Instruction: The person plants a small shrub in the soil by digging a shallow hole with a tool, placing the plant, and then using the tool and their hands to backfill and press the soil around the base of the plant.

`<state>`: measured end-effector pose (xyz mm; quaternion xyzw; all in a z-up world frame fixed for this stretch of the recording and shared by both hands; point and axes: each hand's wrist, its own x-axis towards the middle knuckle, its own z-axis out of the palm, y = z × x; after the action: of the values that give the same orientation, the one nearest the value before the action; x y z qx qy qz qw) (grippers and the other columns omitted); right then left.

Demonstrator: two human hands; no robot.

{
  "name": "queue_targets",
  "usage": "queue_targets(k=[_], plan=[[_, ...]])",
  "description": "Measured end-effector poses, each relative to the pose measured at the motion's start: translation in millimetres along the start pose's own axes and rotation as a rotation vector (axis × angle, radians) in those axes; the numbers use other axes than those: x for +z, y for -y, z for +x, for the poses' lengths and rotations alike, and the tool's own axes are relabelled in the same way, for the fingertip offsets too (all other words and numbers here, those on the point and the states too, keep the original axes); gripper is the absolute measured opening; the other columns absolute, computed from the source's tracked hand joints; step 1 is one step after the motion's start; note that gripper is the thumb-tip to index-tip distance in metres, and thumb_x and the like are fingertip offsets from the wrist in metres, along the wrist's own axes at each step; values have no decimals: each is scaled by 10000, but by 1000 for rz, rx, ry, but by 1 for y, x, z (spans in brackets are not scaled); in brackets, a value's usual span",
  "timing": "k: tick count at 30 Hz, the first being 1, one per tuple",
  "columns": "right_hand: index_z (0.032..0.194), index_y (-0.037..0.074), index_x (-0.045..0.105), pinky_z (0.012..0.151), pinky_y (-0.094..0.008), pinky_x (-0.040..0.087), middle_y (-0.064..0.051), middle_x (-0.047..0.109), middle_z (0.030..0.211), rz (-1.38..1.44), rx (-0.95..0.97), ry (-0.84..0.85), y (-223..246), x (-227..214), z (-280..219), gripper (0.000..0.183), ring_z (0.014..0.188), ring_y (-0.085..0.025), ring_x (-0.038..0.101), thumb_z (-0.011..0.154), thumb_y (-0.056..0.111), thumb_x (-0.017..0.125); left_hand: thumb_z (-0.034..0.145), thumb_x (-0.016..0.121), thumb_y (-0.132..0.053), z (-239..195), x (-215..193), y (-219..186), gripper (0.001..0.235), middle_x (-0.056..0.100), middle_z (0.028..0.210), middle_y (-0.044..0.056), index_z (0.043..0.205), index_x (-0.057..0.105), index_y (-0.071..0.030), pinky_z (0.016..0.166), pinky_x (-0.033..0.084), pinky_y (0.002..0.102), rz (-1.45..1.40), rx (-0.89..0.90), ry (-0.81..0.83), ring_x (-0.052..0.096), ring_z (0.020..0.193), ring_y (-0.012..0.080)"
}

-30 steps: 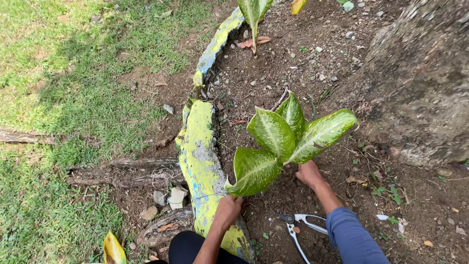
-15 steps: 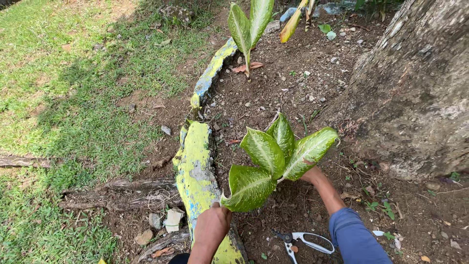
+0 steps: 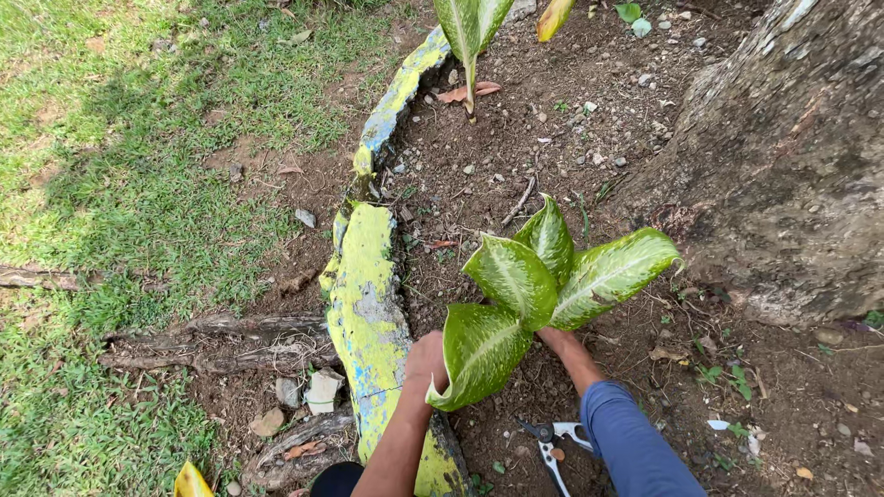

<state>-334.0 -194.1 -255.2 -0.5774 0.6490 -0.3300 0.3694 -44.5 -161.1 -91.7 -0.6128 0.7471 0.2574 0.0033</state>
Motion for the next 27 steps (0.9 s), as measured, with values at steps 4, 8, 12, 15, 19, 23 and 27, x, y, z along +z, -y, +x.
queue_targets(k=[4,8,12,15,19,23,27], plan=[[1542,133,437,1071,-437,485,-135,530,1490,789,230,-64,-1,-6,14,558,1285,-235,550,1019,283,559,923,668,-411,-16,-16,4,364,723,1057,227,1074,771,-95,869,565,494,-50,-70,88,682,1009,435],[1539,163,443,1042,-363,494,-52,538,1498,1067,248,-137,-15,-15,9,494,1279,-142,557,1071,311,501,886,643,-293,-58,-49,4,355,723,951,179,1236,687,-249,755,573,502,137,171,-32,709,825,403],[1472,102,478,1005,-443,572,-113,564,1421,1022,173,55,-39,-42,2,494,1237,-189,587,1004,236,567,986,541,-372,-113,-69,10,450,678,858,176,1432,599,-375,639,571,506,179,139,-163,699,670,380],[1471,103,477,1012,-442,565,-113,562,1423,974,123,38,-31,-44,13,496,1242,-191,583,1002,235,571,999,524,-333,-122,-61,13,417,694,890,189,1412,579,-342,625,585,495,171,-19,-218,712,701,370],[1470,105,476,1021,-441,556,-112,560,1426,838,-39,-6,5,-27,24,499,1250,-194,578,998,234,577,1049,464,-352,-95,-34,14,388,684,931,225,1420,572,-322,683,593,501,214,-115,-70,724,731,369],[1469,107,475,1030,-440,547,-112,558,1428,656,-183,-29,58,0,23,502,1258,-196,573,995,233,582,1095,414,-399,-67,-7,5,380,693,952,228,1421,578,-296,765,570,535,150,-181,-18,704,846,416],[1468,109,474,1040,-439,537,-111,555,1431,548,-240,-58,89,4,28,505,1266,-199,567,991,232,588,1059,473,-364,-69,-16,10,458,711,902,217,1509,473,-280,756,569,521,101,-108,53,717,840,380]])
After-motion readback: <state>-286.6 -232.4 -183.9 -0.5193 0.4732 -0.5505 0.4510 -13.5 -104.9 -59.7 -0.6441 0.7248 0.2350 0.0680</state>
